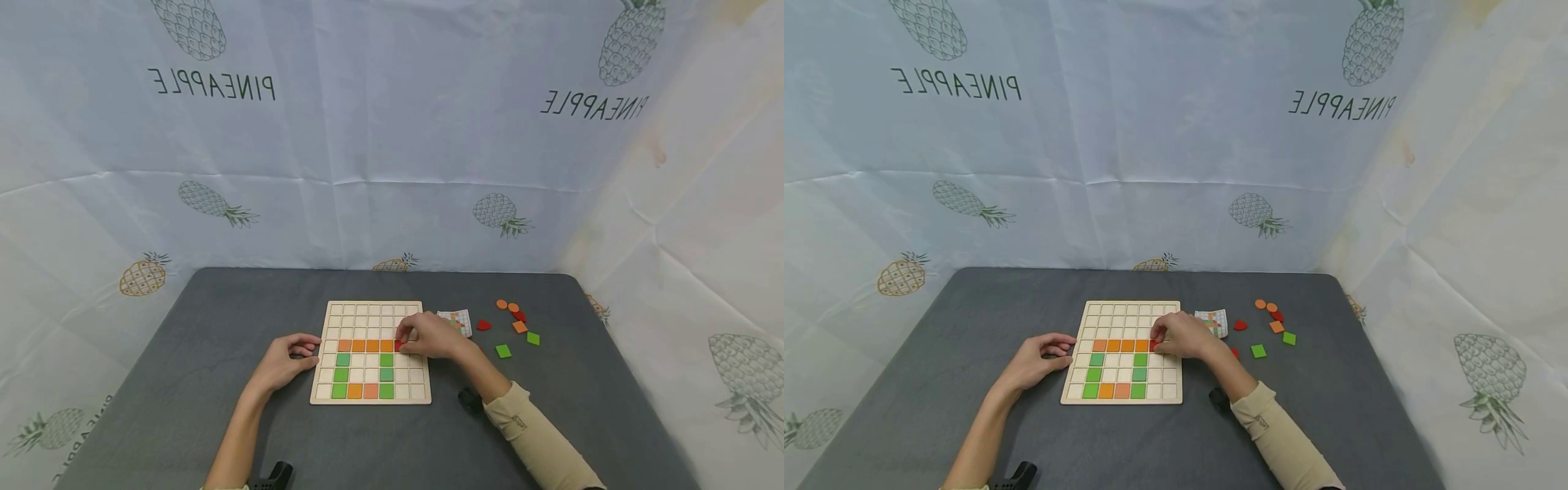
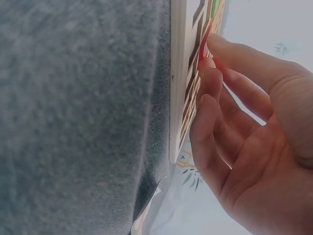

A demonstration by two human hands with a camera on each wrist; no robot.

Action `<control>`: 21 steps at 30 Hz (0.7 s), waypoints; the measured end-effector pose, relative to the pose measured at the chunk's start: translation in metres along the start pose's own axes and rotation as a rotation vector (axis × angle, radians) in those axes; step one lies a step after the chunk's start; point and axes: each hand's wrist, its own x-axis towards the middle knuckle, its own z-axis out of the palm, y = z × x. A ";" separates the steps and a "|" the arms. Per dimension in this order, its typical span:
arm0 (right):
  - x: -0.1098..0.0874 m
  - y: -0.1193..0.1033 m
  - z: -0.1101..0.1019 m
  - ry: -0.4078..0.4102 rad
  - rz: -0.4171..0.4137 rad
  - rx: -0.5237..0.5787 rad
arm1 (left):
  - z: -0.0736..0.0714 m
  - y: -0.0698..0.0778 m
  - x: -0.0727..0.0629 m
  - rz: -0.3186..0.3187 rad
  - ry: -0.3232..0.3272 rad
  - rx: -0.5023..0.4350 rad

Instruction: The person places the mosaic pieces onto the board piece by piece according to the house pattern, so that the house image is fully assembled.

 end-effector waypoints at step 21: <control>-0.036 0.030 -0.038 0.103 0.068 0.095 | -0.001 0.001 0.000 -0.004 -0.004 -0.009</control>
